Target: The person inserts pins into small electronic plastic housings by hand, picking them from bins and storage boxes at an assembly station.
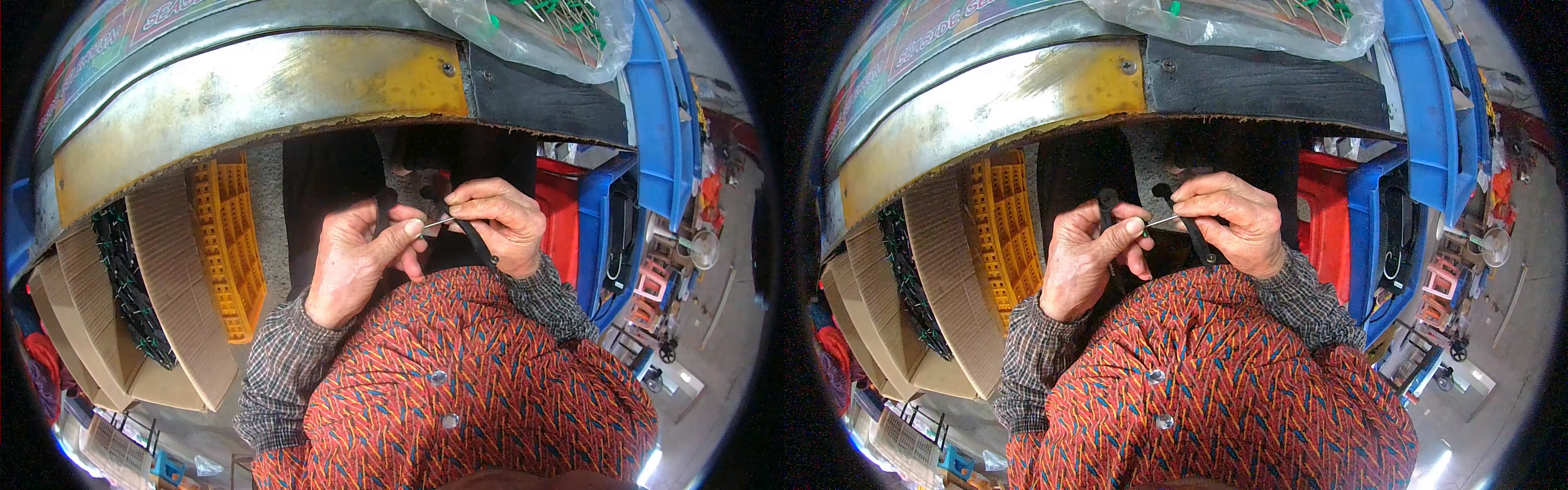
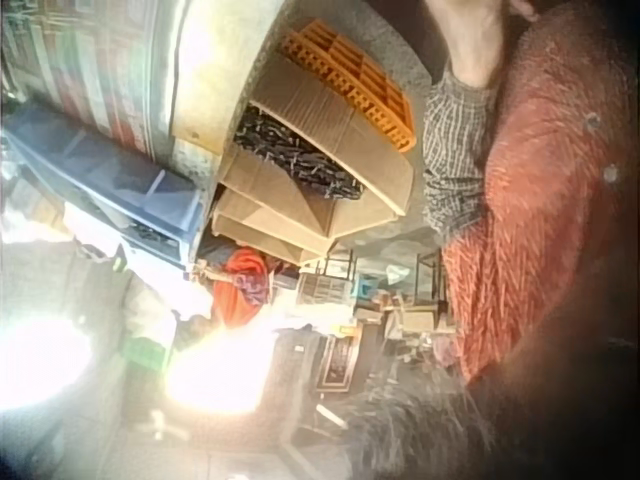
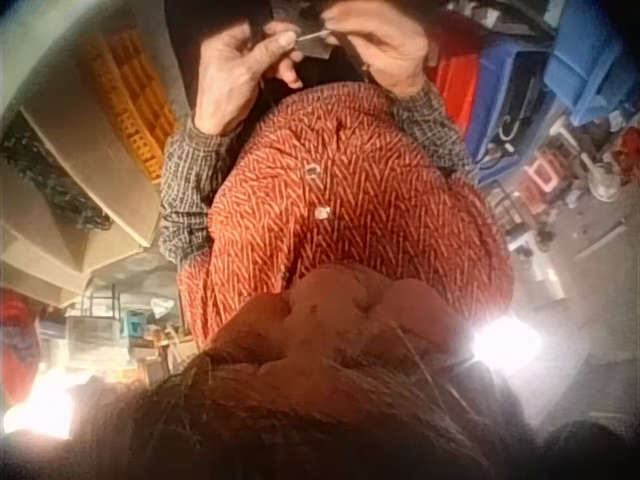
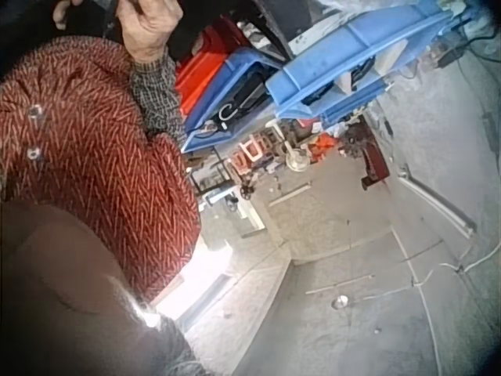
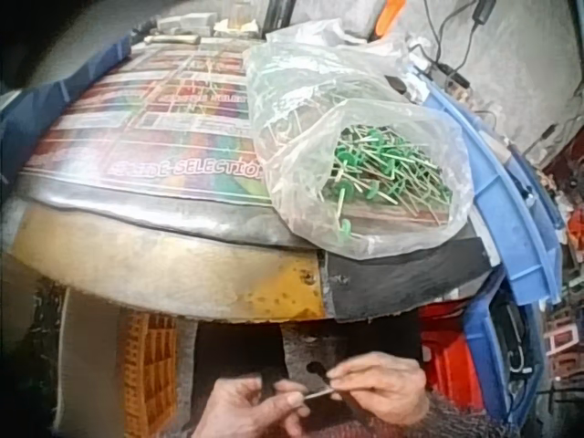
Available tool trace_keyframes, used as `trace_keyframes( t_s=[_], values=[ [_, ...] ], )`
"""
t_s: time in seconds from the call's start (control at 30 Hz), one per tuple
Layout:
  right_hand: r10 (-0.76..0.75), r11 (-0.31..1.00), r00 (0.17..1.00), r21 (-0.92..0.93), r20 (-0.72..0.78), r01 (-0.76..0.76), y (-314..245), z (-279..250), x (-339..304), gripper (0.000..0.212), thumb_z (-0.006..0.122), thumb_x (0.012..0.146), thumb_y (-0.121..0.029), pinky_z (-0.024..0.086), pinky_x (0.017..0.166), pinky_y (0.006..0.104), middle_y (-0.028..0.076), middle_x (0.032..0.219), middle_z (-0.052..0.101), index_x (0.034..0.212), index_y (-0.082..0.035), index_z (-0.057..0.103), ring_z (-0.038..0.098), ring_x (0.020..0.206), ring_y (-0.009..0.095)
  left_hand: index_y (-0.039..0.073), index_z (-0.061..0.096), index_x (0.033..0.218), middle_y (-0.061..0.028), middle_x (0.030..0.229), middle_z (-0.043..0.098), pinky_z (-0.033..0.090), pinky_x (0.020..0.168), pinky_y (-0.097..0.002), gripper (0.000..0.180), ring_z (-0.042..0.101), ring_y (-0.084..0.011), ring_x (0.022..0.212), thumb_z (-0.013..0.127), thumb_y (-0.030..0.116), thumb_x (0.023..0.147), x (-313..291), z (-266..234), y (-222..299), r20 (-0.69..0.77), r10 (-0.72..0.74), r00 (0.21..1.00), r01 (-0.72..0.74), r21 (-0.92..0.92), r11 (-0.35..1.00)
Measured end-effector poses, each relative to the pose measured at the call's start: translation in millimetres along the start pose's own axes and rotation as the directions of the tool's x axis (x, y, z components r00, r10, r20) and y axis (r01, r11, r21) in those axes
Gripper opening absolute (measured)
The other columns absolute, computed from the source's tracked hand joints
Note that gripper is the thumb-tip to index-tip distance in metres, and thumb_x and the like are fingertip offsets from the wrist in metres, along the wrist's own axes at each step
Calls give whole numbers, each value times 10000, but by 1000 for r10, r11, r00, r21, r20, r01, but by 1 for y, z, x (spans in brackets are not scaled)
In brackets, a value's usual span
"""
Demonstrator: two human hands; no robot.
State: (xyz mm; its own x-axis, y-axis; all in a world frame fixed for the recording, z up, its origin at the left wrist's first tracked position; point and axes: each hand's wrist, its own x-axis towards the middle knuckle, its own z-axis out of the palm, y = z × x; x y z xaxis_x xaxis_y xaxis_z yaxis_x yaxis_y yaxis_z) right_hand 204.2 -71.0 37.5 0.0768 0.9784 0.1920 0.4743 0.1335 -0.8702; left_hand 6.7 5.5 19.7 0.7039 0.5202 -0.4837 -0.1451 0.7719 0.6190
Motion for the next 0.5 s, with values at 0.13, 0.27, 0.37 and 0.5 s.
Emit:
trace_keyframes(
  t_s=[0.13,0.27,0.37,0.5],
  values=[
    [-11,1000,1000,-9,2,11,2,1,-1,245,616,674,111,524,759,300,134,924,677,879,-3,686,665,870,232,-44,600,987,-131,776,641,558,532,-305,148,623,-164,553,614,63,886,1,-1,0,2,-5,1000,5,20,1000],
    [-1,1000,1000,-14,26,1,3,1,0,241,616,678,109,525,754,299,133,911,678,880,-2,685,668,857,236,-47,600,985,-132,782,637,561,543,-308,143,628,-162,571,615,54,884,2,-3,-3,9,29,1000,-29,33,999],
    [19,999,999,-33,28,-18,5,1,-1,216,629,692,100,525,747,296,130,899,678,877,0,681,668,840,227,-51,607,978,-128,786,637,564,551,-308,134,635,-163,590,616,39,879,2,-3,-4,8,63,998,-63,80,995],
    [59,998,997,26,54,-60,6,1,0,182,654,707,84,524,721,295,123,874,672,869,3,672,662,802,216,-56,620,960,-121,790,637,556,581,-285,123,642,-157,611,628,25,868,2,-2,-5,12,97,995,-98,99,990]
  ],
)
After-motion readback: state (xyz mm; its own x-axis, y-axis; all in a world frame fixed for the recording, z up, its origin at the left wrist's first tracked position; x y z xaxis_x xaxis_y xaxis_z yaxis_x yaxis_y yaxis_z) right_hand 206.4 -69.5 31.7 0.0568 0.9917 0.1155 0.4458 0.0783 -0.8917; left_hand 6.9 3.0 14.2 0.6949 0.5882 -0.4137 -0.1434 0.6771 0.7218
